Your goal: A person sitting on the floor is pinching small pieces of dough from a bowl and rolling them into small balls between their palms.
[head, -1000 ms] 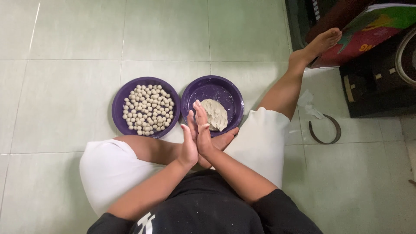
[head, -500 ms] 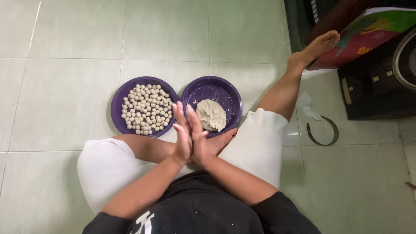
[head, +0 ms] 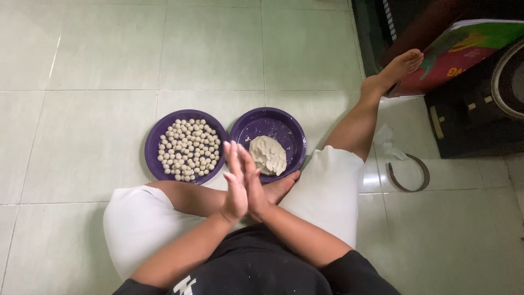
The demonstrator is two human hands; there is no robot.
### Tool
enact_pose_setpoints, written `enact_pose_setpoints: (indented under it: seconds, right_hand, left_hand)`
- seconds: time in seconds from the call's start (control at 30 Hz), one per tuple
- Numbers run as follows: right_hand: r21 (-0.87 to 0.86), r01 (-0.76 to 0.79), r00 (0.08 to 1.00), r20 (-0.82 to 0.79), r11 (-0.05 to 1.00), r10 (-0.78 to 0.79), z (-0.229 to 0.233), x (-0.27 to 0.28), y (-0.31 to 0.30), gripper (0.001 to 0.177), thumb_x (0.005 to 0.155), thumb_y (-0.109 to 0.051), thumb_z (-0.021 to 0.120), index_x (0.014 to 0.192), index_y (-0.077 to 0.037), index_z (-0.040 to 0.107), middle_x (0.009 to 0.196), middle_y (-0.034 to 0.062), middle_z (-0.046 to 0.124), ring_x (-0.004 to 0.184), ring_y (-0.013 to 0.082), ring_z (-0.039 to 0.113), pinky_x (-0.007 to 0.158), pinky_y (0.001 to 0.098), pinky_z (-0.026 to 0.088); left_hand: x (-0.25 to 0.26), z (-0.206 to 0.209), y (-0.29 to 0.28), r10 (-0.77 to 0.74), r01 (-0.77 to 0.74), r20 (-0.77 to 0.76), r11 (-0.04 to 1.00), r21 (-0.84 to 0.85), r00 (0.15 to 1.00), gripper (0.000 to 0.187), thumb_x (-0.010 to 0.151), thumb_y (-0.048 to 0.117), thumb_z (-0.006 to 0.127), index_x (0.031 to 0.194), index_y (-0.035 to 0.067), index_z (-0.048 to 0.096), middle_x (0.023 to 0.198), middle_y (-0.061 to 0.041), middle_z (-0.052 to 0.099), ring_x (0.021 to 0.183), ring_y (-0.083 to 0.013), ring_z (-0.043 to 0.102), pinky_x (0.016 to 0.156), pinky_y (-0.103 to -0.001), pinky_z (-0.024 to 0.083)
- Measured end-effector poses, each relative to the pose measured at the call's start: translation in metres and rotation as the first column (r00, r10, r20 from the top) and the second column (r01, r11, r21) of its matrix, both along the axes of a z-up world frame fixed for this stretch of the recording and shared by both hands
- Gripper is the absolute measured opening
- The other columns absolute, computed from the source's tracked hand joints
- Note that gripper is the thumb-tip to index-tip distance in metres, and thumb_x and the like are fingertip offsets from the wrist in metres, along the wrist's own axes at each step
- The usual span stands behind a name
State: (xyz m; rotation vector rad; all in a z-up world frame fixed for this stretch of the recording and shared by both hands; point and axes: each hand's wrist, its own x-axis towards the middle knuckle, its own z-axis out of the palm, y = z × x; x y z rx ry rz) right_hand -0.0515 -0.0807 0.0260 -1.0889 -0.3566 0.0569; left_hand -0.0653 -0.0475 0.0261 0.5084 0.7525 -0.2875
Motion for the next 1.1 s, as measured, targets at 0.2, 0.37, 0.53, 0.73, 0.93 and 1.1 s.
enact_pose_setpoints:
  seconds: [0.2, 0.37, 0.53, 0.73, 0.93, 1.1]
  right_hand:
    - [-0.079, 0.019, 0.999, -0.024, 0.997, -0.021, 0.020, -0.001, -0.027, 0.090, 0.099, -0.070, 0.004, 0.163, -0.006, 0.013, 0.172, 0.0176, 0.005, 0.157, 0.0383, 0.001, 0.125, 0.0577, 0.004]
    - [0.070, 0.026, 0.999, 0.034, 0.997, -0.029, 0.021, -0.012, 0.017, 0.080, 0.107, -0.060, 0.015, 0.159, 0.000, 0.022, 0.171, 0.0205, 0.012, 0.157, 0.0395, 0.006, 0.126, 0.0576, 0.004]
    - [-0.025, 0.006, 1.000, 0.029, 1.000, -0.005, -0.004, 0.006, -0.030, 0.089, 0.102, -0.065, 0.003, 0.161, 0.000, 0.013, 0.170, 0.0223, 0.006, 0.156, 0.0420, 0.001, 0.125, 0.0573, 0.001]
    - [0.114, 0.014, 0.996, 0.084, 0.993, -0.023, 0.015, -0.009, 0.012, 0.081, 0.105, -0.061, 0.013, 0.161, -0.002, 0.021, 0.171, 0.0188, 0.013, 0.158, 0.0354, 0.010, 0.128, 0.0537, 0.004]
    - [0.028, 0.033, 0.999, 0.019, 0.999, -0.034, -0.013, 0.004, -0.023, 0.075, 0.108, -0.053, 0.008, 0.162, -0.001, 0.013, 0.171, 0.0210, 0.008, 0.157, 0.0380, 0.002, 0.126, 0.0536, 0.001]
    - [0.050, -0.023, 0.991, 0.131, 0.998, 0.016, -0.009, -0.005, -0.018, 0.089, 0.100, -0.072, 0.018, 0.163, -0.009, 0.017, 0.171, 0.0200, 0.007, 0.157, 0.0396, 0.009, 0.125, 0.0622, 0.007]
  left_hand:
    - [-0.005, -0.005, -0.005, -0.018, 0.018, 0.013, 1.000, 0.004, 1.000, 0.065, 0.093, 0.075, 0.047, 0.108, 0.017, 0.073, 0.120, -0.011, 0.073, 0.116, -0.0294, 0.068, 0.106, -0.051, 0.050]
    - [0.001, -0.006, 0.003, -0.032, 0.032, 0.018, 0.999, -0.005, 0.999, 0.064, 0.094, 0.073, 0.046, 0.110, 0.018, 0.073, 0.120, -0.011, 0.073, 0.116, -0.0290, 0.068, 0.107, -0.052, 0.050]
    - [-0.008, -0.008, -0.008, -0.043, 0.043, 0.014, 0.999, -0.005, 0.999, 0.063, 0.095, 0.072, 0.046, 0.112, 0.018, 0.073, 0.120, -0.011, 0.073, 0.116, -0.0287, 0.068, 0.107, -0.052, 0.049]
    - [0.009, -0.007, 0.010, -0.060, 0.061, 0.025, 0.998, -0.023, 0.998, 0.062, 0.096, 0.071, 0.045, 0.114, 0.018, 0.073, 0.121, -0.010, 0.073, 0.116, -0.0282, 0.068, 0.107, -0.053, 0.049]
    - [-0.010, -0.013, -0.003, -0.074, 0.076, 0.036, 0.996, -0.055, 0.997, 0.062, 0.097, 0.070, 0.045, 0.116, 0.019, 0.073, 0.121, -0.010, 0.073, 0.116, -0.0278, 0.068, 0.108, -0.053, 0.049]
    - [0.009, -0.011, 0.008, -0.081, 0.084, 0.036, 0.994, -0.077, 0.996, 0.061, 0.098, 0.069, 0.044, 0.118, 0.019, 0.073, 0.121, -0.009, 0.073, 0.116, -0.0275, 0.068, 0.108, -0.054, 0.049]
